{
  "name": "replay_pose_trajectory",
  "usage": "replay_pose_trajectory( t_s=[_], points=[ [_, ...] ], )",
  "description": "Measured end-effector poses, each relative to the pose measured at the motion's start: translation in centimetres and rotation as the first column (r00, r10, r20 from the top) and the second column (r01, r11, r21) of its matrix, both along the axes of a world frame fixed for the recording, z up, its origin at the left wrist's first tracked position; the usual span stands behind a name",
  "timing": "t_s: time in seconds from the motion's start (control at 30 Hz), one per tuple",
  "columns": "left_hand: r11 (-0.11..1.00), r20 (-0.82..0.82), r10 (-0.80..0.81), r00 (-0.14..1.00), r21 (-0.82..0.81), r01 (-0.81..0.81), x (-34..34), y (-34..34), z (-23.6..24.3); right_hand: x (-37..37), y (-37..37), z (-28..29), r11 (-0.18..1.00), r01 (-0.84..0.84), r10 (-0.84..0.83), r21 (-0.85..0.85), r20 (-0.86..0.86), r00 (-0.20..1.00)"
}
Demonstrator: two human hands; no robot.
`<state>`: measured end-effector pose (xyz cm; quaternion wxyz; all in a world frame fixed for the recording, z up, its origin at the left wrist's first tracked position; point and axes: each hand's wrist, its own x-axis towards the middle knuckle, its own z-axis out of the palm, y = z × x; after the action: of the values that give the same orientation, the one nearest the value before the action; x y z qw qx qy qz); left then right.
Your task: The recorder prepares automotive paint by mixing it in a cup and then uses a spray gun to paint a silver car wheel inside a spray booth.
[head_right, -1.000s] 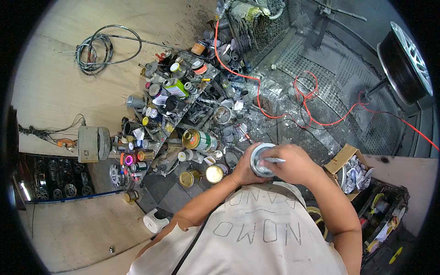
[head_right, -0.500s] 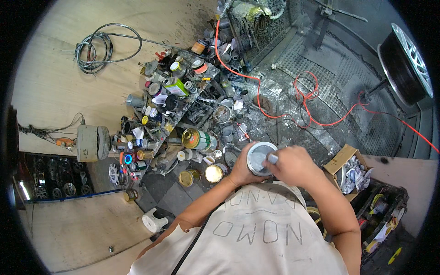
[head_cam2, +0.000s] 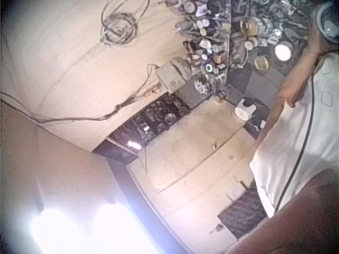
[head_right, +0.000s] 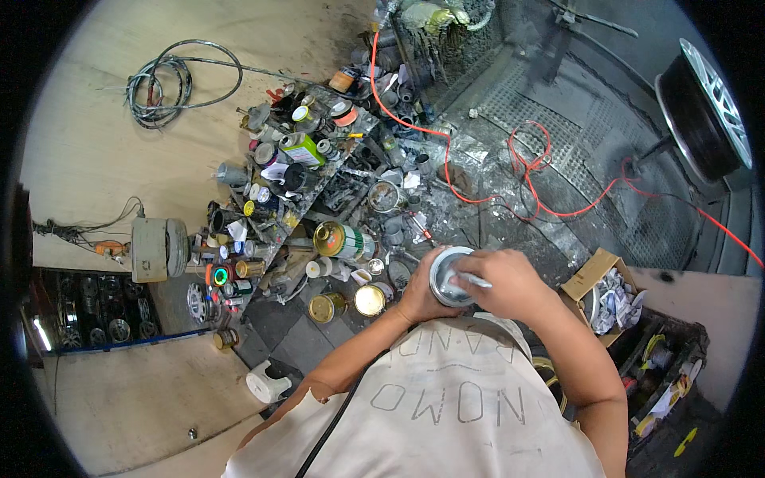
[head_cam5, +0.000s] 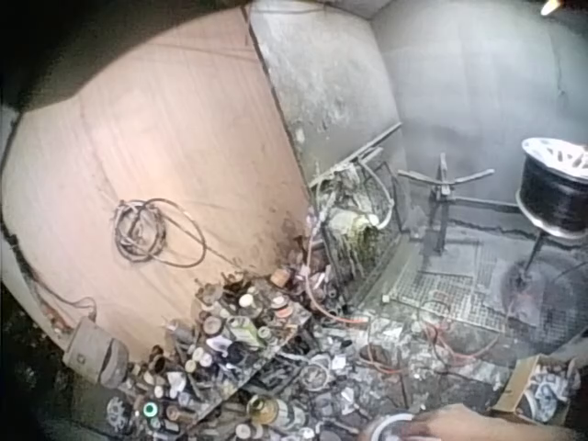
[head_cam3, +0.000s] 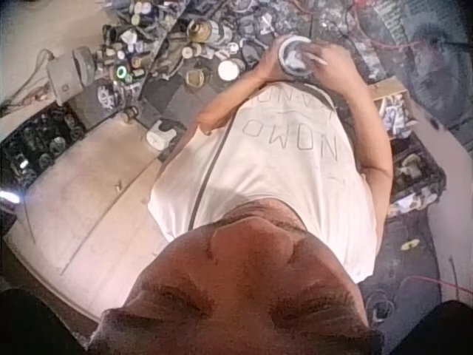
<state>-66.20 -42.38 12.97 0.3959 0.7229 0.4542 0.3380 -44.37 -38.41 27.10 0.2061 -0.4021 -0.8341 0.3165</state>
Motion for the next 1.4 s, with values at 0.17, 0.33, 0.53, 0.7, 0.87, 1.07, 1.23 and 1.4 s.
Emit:
replay_pose_trajectory(
  t_s=[0.17, 0.33, 0.53, 0.7, 0.87, 1.07, 1.23, 1.4],
  points=[
    [0.995, 0.0, 0.008, 1.0, -0.096, -0.008, 0.1, 0.0, -0.1, 0.5, -0.1, -0.3, 0.988, 0.018, 0.015, -0.153, 0.213, 0.977],
    [1.0, 0.009, 0.006, 1.0, -0.028, -0.006, 0.3, 0.5, -0.1, 0.7, -0.2, -0.2, 0.998, -0.003, -0.002, -0.057, -0.096, 0.995],
    [1.0, -0.048, -0.011, 0.999, -0.028, 0.01, 0.8, 1.0, 0.0, 1.6, 0.2, 0.1, 0.986, 0.102, -0.042, -0.134, 0.391, 0.919],
    [0.998, -0.003, -0.043, 0.999, -0.044, 0.043, 1.9, 1.5, 0.0, 2.6, 0.3, -0.6, 0.999, 0.013, -0.012, -0.043, 0.026, 1.0],
    [0.992, 0.023, -0.033, 0.999, -0.119, 0.035, 2.9, 2.3, -0.1, 3.8, 0.8, -1.2, 0.966, 0.249, -0.239, -0.07, 0.128, 0.963],
    [0.998, 0.007, -0.067, 0.998, -0.018, 0.067, 3.7, 4.1, 0.1, 5.0, 1.7, -0.8, 0.982, -0.003, 0.005, -0.188, 0.01, 1.0],
    [0.991, 0.02, -0.095, 0.995, -0.095, 0.097, 4.5, 6.6, 0.9, 4.9, 3.4, -0.8, 0.96, 0.267, -0.269, -0.082, -0.015, 0.963],
    [0.984, 0.0, -0.127, 0.992, -0.123, 0.126, 4.7, 10.3, 0.7, 6.1, 6.4, -0.9, 0.965, 0.224, -0.202, -0.138, 0.152, 0.967]
  ],
)
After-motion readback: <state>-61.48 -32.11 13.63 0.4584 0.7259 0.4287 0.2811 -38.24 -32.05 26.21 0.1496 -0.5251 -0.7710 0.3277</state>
